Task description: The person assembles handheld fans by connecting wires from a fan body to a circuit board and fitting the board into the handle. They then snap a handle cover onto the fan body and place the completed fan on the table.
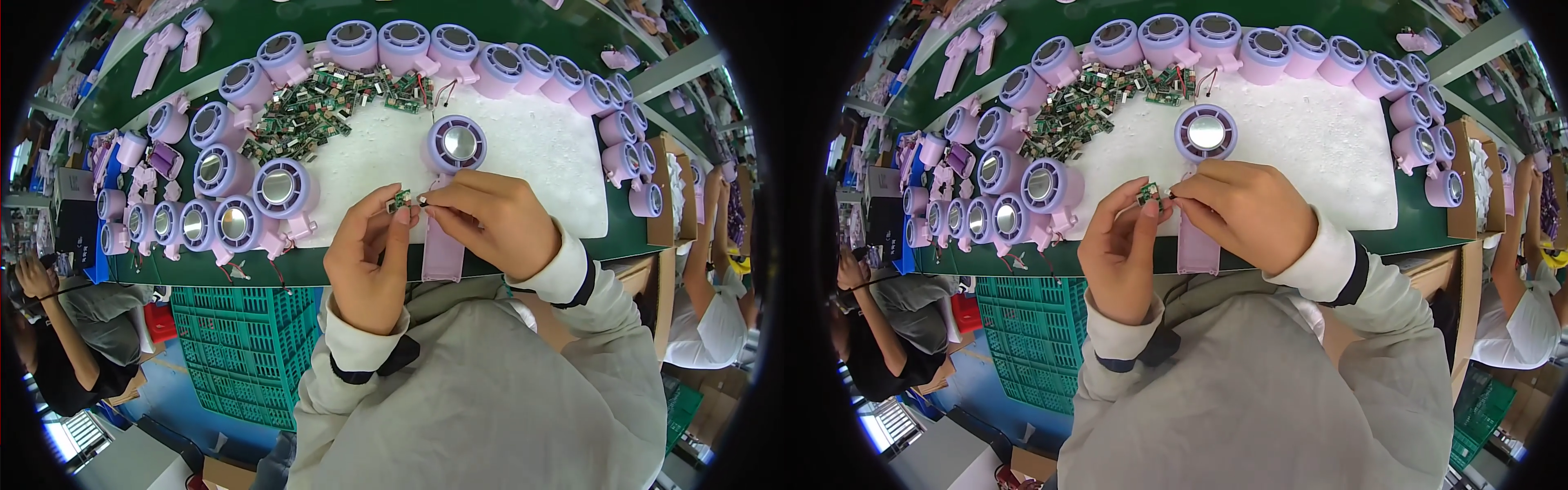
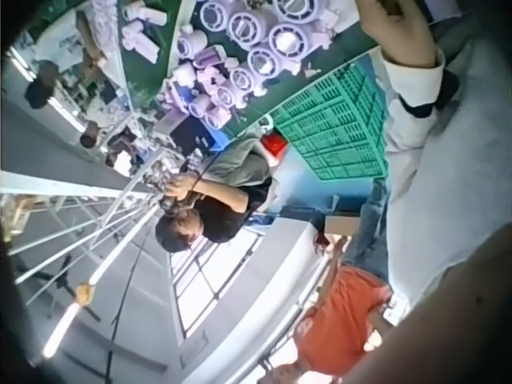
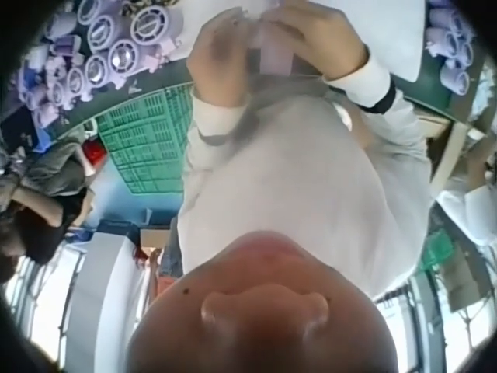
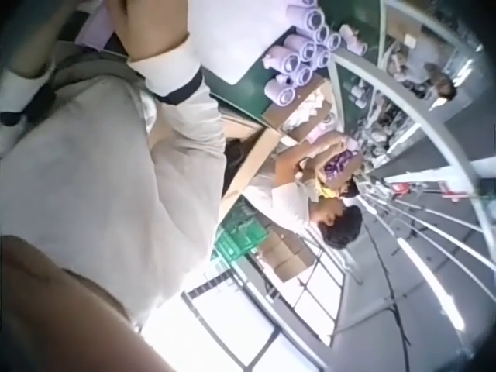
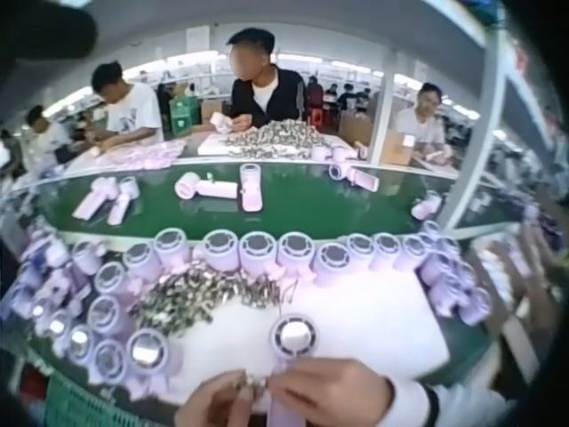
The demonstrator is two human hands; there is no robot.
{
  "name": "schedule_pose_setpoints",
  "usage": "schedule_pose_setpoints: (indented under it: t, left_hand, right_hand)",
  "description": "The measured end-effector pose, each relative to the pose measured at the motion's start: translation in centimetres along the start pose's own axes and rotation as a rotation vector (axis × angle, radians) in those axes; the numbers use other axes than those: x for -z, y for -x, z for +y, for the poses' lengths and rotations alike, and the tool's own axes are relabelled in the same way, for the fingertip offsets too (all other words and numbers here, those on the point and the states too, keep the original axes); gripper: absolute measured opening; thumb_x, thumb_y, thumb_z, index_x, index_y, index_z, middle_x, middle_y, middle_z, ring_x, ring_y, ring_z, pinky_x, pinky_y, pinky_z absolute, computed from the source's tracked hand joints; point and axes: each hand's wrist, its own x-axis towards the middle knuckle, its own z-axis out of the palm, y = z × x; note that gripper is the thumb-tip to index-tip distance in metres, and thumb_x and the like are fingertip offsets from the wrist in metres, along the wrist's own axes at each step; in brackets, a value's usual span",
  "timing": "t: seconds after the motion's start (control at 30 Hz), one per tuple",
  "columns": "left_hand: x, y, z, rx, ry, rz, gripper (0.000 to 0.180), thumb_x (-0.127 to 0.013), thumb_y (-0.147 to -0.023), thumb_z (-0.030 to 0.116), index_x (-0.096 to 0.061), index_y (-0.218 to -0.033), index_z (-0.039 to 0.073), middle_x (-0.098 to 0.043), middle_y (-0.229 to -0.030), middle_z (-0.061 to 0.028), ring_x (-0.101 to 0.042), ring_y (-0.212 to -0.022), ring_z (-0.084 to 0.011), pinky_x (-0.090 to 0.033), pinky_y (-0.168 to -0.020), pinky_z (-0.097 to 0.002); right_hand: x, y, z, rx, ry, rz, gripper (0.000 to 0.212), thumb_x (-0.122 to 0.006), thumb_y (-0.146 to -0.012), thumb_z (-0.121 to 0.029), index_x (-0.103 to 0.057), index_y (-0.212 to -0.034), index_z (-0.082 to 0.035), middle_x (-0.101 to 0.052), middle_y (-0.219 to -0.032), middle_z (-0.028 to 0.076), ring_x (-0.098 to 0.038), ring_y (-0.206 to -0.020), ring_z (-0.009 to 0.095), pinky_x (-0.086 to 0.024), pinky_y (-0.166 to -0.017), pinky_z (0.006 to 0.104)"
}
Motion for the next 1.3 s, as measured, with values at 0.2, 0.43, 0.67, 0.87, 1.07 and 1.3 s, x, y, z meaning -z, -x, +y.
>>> schedule_pose_setpoints:
  t: [0.2, 0.43, 0.67, 0.87, 1.07, 1.3]
  left_hand:
    - [-0.2, -0.1, 0.4, 0.010, -0.015, -0.044, 0.029, -0.063, -0.099, -0.001, -0.061, -0.128, -0.003, -0.074, -0.104, -0.0127, -0.071, -0.101, -0.0163, -0.056, -0.087, -0.0268]
    - [0.1, -0.2, 0.0, -0.053, -0.042, -0.067, 0.031, -0.065, -0.098, -0.001, -0.064, -0.129, -0.002, -0.073, -0.107, -0.0132, -0.071, -0.100, -0.0163, -0.056, -0.086, -0.0273]
    - [0.9, -0.6, 0.0, -0.206, -0.151, -0.193, 0.032, -0.065, -0.096, -0.005, -0.067, -0.128, 0.000, -0.071, -0.115, -0.0155, -0.070, -0.100, -0.0173, -0.056, -0.089, -0.0277]
    - [0.8, -1.0, -0.1, -0.119, 0.054, -0.264, 0.032, -0.065, -0.096, -0.007, -0.068, -0.126, -0.001, -0.069, -0.119, -0.0170, -0.070, -0.102, -0.0199, -0.057, -0.089, -0.0297]
    - [0.2, -0.6, -1.0, -0.046, 0.255, -0.244, 0.030, -0.065, -0.095, -0.008, -0.069, -0.123, -0.001, -0.068, -0.121, -0.0179, -0.069, -0.102, -0.0209, -0.058, -0.088, -0.0306]
    - [-0.9, 0.1, -0.9, -0.160, 0.077, -0.135, 0.029, -0.065, -0.095, -0.009, -0.069, -0.123, -0.002, -0.068, -0.118, -0.0175, -0.070, -0.100, -0.0208, -0.059, -0.087, -0.0313]
  right_hand:
    - [0.2, 0.1, -0.1, -0.014, 0.019, -0.013, 0.015, -0.072, -0.086, -0.002, -0.070, -0.101, -0.001, -0.064, -0.082, 0.012, -0.064, -0.068, 0.029, -0.051, -0.060, 0.0364]
    - [0.9, 0.0, 0.4, 0.081, 0.058, 0.021, 0.016, -0.072, -0.087, -0.002, -0.069, -0.102, -0.001, -0.062, -0.081, 0.012, -0.062, -0.065, 0.027, -0.049, -0.058, 0.0358]
    - [1.9, 0.2, 0.3, 0.025, -0.093, -0.042, 0.011, -0.072, -0.089, -0.005, -0.070, -0.100, -0.001, -0.062, -0.081, 0.010, -0.059, -0.062, 0.024, -0.047, -0.056, 0.0353]
    - [2.4, 0.2, 0.9, 0.003, -0.175, -0.031, 0.011, -0.075, -0.088, -0.005, -0.071, -0.097, -0.001, -0.062, -0.078, 0.008, -0.057, -0.059, 0.020, -0.044, -0.053, 0.0334]
    - [2.6, 0.4, 0.6, -0.063, -0.230, 0.049, 0.012, -0.079, -0.085, -0.005, -0.072, -0.094, -0.002, -0.060, -0.071, 0.005, -0.053, -0.059, 0.015, -0.040, -0.052, 0.0293]
    - [1.3, 1.5, 0.4, -0.191, -0.311, 0.134, 0.013, -0.081, -0.083, -0.004, -0.073, -0.094, -0.004, -0.058, -0.070, 0.003, -0.050, -0.058, 0.012, -0.038, -0.054, 0.0280]
